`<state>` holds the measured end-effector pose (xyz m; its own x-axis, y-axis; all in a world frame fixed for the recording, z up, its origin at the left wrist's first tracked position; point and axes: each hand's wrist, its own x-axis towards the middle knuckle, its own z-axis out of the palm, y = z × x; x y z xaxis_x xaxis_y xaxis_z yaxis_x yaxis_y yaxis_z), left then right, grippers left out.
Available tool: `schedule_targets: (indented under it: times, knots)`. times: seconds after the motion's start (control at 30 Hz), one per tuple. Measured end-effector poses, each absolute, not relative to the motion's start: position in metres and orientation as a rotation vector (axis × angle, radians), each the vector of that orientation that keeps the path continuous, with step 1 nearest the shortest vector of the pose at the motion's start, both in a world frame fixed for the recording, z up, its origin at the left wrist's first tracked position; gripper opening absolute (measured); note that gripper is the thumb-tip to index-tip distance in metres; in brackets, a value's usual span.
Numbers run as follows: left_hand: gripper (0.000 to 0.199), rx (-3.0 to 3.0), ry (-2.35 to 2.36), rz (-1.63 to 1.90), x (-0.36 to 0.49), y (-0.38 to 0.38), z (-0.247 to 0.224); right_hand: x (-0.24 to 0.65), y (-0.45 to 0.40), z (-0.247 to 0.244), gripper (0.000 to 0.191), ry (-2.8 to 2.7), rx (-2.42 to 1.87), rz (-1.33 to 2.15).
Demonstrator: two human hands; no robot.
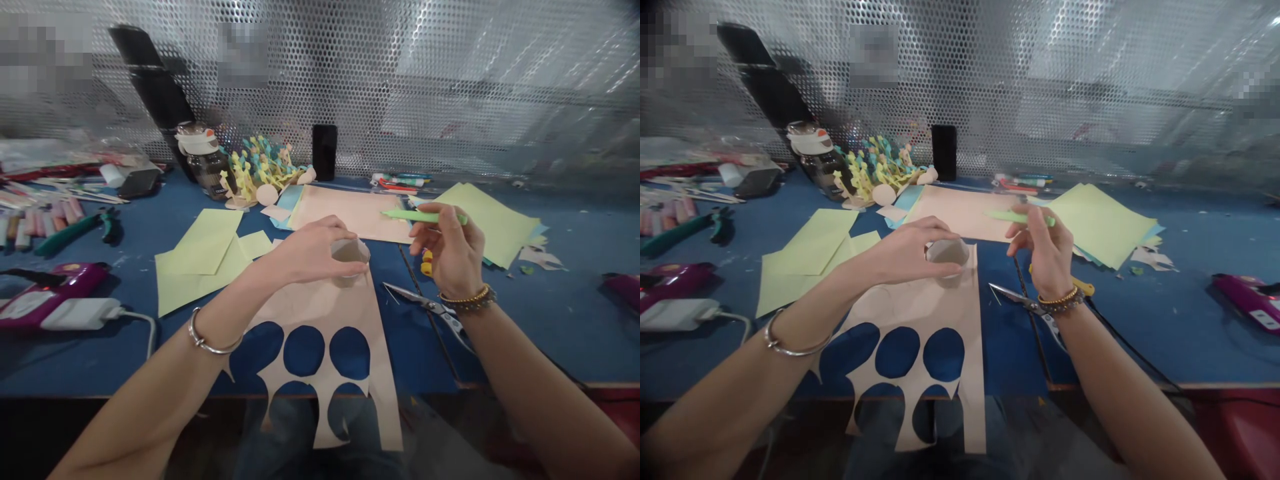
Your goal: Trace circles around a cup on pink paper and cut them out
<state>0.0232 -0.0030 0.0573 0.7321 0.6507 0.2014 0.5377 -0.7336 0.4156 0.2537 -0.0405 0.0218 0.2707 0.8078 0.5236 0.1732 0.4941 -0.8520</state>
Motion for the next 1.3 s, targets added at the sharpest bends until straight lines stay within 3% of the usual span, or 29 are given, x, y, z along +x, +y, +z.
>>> schedule_targets:
  times: [0.77, 1.1, 1.3]
  knots:
    - [0.059, 2.512, 0.825, 0.545, 0.021, 0.003, 0.05, 0.248, -0.051, 0.028, 0.034, -1.108, -0.828, 0.366]
    - [0.054, 2.495, 0.857, 0.558, 0.022, 0.003, 0.051, 0.239, -0.074, 0.022, 0.027, -1.392, -0.84, 0.523]
    - [0.054, 2.511, 0.853, 0.581, 0.023, 0.002, 0.05, 0.236, -0.08, 0.022, 0.022, -1.777, -0.821, 0.408]
